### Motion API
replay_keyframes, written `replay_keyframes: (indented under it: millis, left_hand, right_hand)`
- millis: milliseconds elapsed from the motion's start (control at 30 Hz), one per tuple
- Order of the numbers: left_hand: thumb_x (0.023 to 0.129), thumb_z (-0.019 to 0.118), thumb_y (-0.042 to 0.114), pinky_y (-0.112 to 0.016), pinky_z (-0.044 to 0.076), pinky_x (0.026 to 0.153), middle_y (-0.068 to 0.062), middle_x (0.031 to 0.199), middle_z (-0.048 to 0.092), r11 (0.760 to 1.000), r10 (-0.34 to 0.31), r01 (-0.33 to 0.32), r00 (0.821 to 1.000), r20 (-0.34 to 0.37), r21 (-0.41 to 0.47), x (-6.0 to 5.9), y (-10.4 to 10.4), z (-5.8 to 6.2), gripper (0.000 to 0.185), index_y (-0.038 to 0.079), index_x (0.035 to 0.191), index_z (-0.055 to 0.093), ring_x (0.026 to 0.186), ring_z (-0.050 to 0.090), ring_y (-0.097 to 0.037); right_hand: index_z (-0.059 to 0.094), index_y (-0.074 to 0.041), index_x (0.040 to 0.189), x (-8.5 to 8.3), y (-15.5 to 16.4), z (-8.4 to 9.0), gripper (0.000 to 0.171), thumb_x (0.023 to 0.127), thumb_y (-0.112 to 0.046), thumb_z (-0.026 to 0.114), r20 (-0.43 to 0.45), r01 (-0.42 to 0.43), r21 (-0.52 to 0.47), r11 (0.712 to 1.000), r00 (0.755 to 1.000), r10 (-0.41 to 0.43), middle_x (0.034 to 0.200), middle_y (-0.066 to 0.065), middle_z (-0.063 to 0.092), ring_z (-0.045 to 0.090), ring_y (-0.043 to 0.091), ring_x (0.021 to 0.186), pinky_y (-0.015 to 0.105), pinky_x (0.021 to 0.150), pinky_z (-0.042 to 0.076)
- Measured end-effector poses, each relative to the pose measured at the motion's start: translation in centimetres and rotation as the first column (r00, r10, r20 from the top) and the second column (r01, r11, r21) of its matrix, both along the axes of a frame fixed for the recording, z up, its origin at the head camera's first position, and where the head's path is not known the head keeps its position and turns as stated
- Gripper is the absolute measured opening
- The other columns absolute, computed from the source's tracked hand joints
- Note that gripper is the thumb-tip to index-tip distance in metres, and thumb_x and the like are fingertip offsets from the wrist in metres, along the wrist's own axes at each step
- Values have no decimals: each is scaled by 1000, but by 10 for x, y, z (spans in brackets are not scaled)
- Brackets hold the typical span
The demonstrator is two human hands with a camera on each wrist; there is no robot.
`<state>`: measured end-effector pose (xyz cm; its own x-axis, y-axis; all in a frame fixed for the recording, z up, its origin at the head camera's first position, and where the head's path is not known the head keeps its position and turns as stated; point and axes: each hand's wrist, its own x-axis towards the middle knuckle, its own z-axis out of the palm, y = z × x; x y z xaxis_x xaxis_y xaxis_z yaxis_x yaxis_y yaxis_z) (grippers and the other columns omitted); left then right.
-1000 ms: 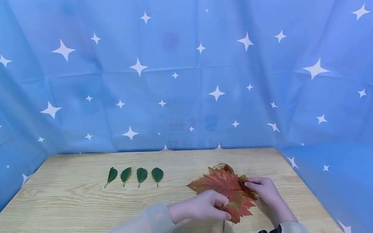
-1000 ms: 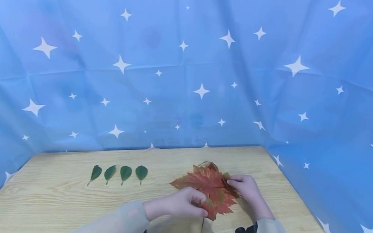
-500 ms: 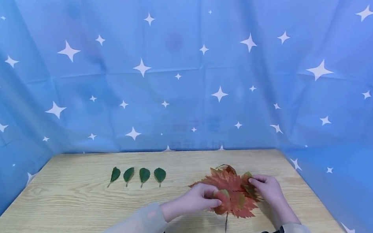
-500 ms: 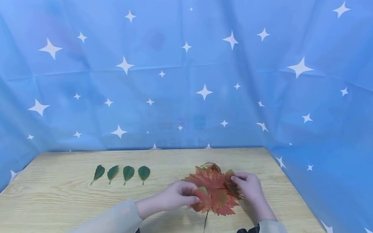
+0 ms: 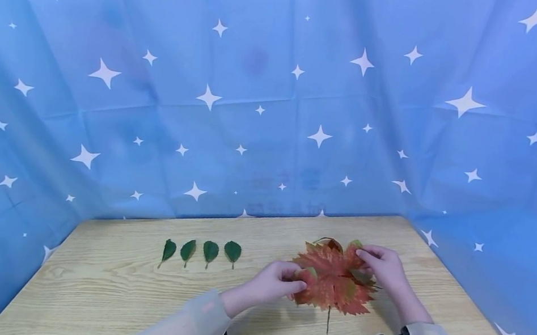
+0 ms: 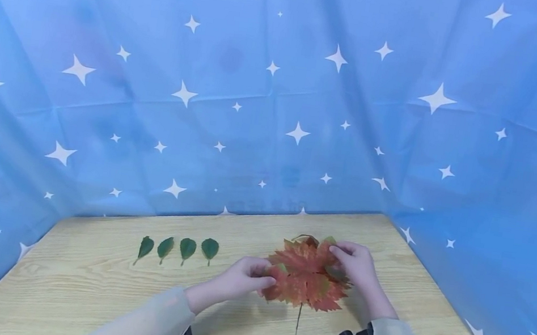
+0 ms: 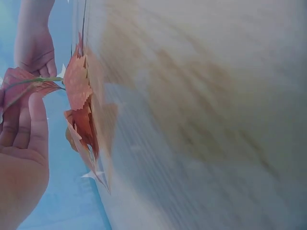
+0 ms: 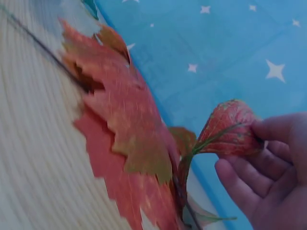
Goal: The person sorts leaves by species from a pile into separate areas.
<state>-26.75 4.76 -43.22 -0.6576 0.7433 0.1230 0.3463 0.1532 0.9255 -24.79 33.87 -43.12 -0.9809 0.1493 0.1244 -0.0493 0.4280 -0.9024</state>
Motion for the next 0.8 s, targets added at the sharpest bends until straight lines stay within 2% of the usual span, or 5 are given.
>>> replay_keyframes:
  millis: [267,433,533,700,800]
  left_hand:
    - [97,61,17,-25,42,55,2,63,51,1000,4,-4,999,-35,20,-2,-10,-3,17,7,84,64,52,43,-11]
    - [98,60,16,-34,47,59,0,65,53,1000,15,-15,1000,-16,27,-3,-17,-4,18,7,83,63,58,48,-29]
    - [98,60,16,-40,49,62,-2,67,57,999,33,-34,999,5,24,-3,-20,-4,18,6,84,64,62,51,-35]
    - [97,61,15,-50,52,68,-2,68,60,999,46,-46,999,22,23,-4,-25,-5,16,5,86,66,62,56,-22]
    - [97,61,15,-48,53,68,-2,70,61,998,64,-65,998,21,15,-6,-30,-6,13,6,89,67,62,57,-15]
  right_hand:
    - [49,19,128,1,-13,4,43,99,-13,56,9,-31,-128,991,999,32,107,22,64,68,26,70,37,68,57]
    - [45,22,128,-2,-23,-1,44,98,-9,56,38,-76,-221,972,996,86,93,12,66,65,20,61,35,64,57]
    - [45,22,128,-3,-30,-5,43,98,-7,56,57,-103,-254,962,991,121,88,9,64,63,18,61,36,64,57]
    - [49,21,126,-3,-38,-12,40,97,-6,57,69,-106,-248,963,989,127,89,10,65,63,20,61,38,62,57]
    - [50,19,127,-5,-40,-17,40,97,-6,58,74,-91,-244,965,991,112,95,13,66,63,20,60,37,61,57]
